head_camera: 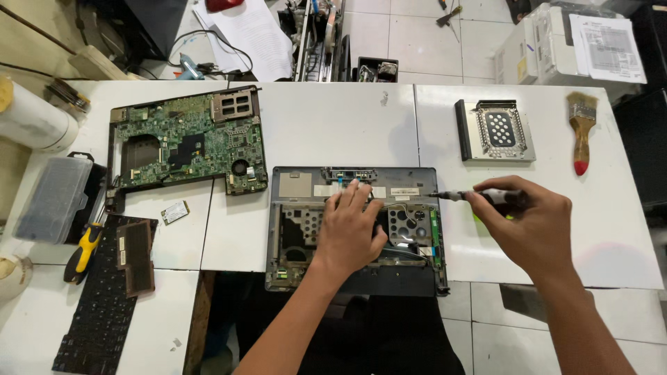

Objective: The person uses a screwdriver to remove screws from a laptop chassis and then detaches a small circuit board component. The removed screws are placed into a green container on the table.

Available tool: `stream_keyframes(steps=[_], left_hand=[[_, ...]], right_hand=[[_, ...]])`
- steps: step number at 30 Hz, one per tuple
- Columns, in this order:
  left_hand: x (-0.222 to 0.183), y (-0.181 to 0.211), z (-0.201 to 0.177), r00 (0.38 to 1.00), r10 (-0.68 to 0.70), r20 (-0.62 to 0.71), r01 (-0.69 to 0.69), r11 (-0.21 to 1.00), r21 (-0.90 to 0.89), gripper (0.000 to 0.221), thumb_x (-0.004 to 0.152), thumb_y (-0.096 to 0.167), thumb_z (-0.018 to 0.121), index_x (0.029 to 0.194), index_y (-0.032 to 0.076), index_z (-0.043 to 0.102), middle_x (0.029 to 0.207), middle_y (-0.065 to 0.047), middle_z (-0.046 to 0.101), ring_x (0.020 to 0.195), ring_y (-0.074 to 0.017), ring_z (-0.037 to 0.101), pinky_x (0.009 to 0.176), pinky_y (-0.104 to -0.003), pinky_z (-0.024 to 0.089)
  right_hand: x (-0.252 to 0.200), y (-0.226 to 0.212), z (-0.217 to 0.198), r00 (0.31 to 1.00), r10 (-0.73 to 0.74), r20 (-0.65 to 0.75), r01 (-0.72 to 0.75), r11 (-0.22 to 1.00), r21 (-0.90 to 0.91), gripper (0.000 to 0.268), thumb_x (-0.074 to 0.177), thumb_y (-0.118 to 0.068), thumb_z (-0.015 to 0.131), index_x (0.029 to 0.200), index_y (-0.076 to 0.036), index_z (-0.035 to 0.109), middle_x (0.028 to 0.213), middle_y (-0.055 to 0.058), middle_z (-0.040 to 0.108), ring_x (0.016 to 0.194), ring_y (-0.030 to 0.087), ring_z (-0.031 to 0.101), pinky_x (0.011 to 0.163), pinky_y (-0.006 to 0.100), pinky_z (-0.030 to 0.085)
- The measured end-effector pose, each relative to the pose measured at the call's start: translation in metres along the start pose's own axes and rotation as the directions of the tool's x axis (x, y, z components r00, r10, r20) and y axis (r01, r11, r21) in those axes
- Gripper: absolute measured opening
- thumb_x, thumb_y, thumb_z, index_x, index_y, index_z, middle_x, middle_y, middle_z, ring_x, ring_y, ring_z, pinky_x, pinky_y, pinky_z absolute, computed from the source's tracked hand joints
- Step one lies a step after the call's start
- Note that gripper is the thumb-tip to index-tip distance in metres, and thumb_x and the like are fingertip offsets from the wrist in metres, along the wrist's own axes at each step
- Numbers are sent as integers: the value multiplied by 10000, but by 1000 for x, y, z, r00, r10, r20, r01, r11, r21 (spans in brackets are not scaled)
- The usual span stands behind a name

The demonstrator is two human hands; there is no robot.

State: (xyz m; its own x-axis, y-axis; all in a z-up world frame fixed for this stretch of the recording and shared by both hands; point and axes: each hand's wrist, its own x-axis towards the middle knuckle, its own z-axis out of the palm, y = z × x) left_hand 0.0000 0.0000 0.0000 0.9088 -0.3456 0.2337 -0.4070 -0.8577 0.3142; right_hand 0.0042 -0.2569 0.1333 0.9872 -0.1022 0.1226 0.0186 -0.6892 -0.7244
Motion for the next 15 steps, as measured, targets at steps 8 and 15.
stream_keyframes(steps=[8, 15], left_hand=[[-8, -7, -4, 995, 90, -52, -90, 996, 5, 462, 891, 336, 618, 1301, 134, 676, 1608, -127, 545, 1515, -404, 469, 1147, -599, 388], [-9, -7, -6, 992, 86, -96, -93, 993, -70, 406, 920, 352, 694, 1240, 102, 700, 1513, -158, 620, 1527, -449, 451, 1231, -693, 339]], right_hand=[[41, -28, 22, 950, 17, 313, 76, 957, -281, 162, 866, -294, 894, 975, -175, 882, 809, -11, 828, 737, 102, 720, 723, 265, 569], [68, -82, 25, 756, 336, 562, 257, 638, -726, 295, 1036, -294, 566, 1229, -263, 787, 778, 73, 842, 696, 243, 754, 648, 364, 587]])
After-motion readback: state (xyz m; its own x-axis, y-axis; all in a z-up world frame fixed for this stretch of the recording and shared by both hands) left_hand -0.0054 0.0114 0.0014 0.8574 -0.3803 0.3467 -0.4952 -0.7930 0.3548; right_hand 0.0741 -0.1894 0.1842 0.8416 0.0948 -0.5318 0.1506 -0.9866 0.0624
